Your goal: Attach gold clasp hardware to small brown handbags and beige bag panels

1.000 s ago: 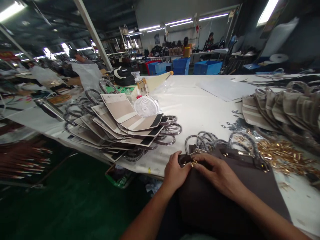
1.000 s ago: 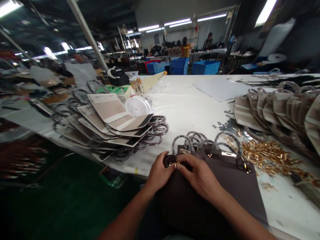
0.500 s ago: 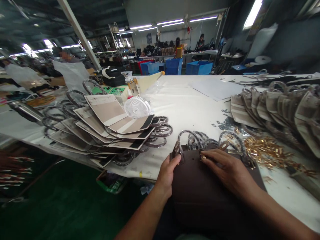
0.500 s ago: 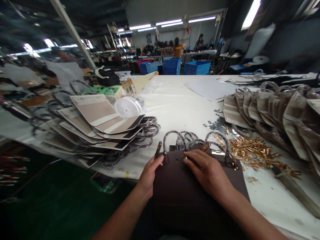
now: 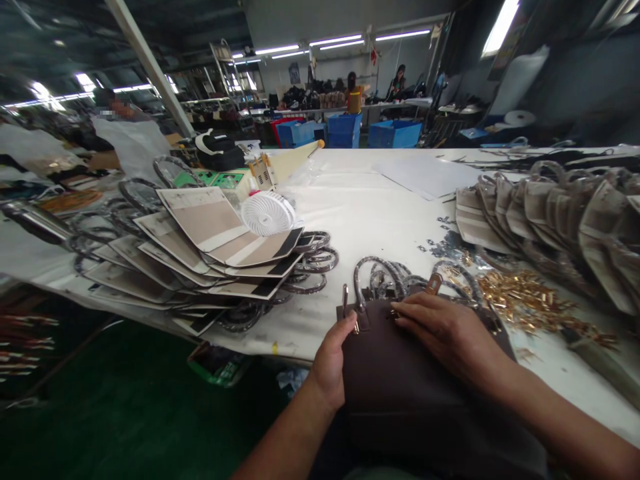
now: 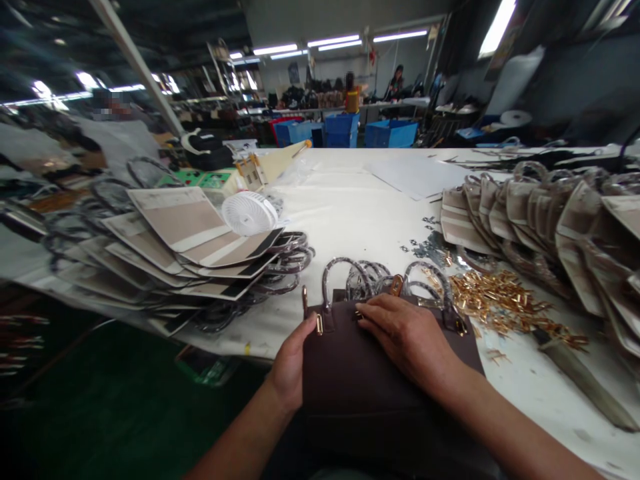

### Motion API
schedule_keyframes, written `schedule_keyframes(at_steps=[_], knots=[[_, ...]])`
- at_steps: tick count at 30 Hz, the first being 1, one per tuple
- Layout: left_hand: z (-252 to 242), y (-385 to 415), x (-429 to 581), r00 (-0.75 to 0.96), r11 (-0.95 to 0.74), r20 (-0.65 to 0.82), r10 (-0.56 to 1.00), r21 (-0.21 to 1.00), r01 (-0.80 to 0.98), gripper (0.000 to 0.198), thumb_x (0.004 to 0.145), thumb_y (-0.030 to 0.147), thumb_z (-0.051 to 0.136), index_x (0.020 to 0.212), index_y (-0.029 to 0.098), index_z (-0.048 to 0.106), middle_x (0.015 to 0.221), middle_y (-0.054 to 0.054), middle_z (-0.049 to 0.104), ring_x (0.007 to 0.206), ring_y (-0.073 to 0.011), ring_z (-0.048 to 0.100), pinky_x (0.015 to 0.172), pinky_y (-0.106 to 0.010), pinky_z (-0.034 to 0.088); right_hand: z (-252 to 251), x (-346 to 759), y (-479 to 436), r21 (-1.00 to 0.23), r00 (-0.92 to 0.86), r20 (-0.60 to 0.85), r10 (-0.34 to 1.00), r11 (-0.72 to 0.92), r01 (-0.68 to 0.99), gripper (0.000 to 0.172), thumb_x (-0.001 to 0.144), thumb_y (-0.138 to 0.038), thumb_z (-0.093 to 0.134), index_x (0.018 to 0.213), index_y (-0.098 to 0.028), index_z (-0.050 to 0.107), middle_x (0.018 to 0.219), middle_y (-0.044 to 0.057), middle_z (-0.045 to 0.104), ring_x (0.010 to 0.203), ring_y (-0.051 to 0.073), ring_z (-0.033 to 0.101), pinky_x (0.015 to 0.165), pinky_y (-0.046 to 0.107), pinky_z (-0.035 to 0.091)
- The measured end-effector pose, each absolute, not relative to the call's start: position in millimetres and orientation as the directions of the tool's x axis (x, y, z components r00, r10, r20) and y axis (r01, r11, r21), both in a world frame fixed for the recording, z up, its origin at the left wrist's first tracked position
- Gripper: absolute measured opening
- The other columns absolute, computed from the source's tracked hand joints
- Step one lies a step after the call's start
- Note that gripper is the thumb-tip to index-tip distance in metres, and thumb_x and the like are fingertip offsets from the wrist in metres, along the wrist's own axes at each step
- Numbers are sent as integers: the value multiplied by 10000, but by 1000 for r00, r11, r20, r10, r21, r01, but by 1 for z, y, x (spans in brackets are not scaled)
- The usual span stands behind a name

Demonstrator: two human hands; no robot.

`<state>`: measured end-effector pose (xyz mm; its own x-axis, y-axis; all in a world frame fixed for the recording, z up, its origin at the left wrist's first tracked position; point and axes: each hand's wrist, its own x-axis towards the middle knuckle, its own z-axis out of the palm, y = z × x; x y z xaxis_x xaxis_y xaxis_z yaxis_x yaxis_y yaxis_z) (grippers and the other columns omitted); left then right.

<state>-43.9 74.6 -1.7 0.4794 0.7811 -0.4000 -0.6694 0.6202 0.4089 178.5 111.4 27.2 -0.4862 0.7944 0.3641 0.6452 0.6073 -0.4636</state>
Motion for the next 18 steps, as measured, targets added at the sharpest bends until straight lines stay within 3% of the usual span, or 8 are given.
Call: schedule_keyframes(at_steps=[6,10,18], knots=[[1,74,-40,458,587,-371,807,431,-685,606,860,538,713,1270,91,699,1052,-178,788,1058,-382,746,1030,-536,538,33,180,110,-379,-547,371,751,660,649,291,1085,-314,516,1252,-249,746,1150,82,751,956,233,735,800,343,597],[4,72,-35,332,442,-295,896,534,-721,545,877,417,750,1325,117,673,1074,-145,790,1060,-353,746,1032,-503,543,36,179,109,-325,-570,372,733,678,660,290,1082,-302,518,1242,-232,750,1134,94,756,939,241,734,783,345,591],[7,72,-31,277,361,-231,932,585,-726,528,918,388,728,1373,132,645,1131,-135,780,1074,-336,742,1042,-480,539,36,188,121,-395,-655,309,689,720,571,295,1059,-252,523,1261,-267,739,1096,90,751,892,211,734,783,297,592]])
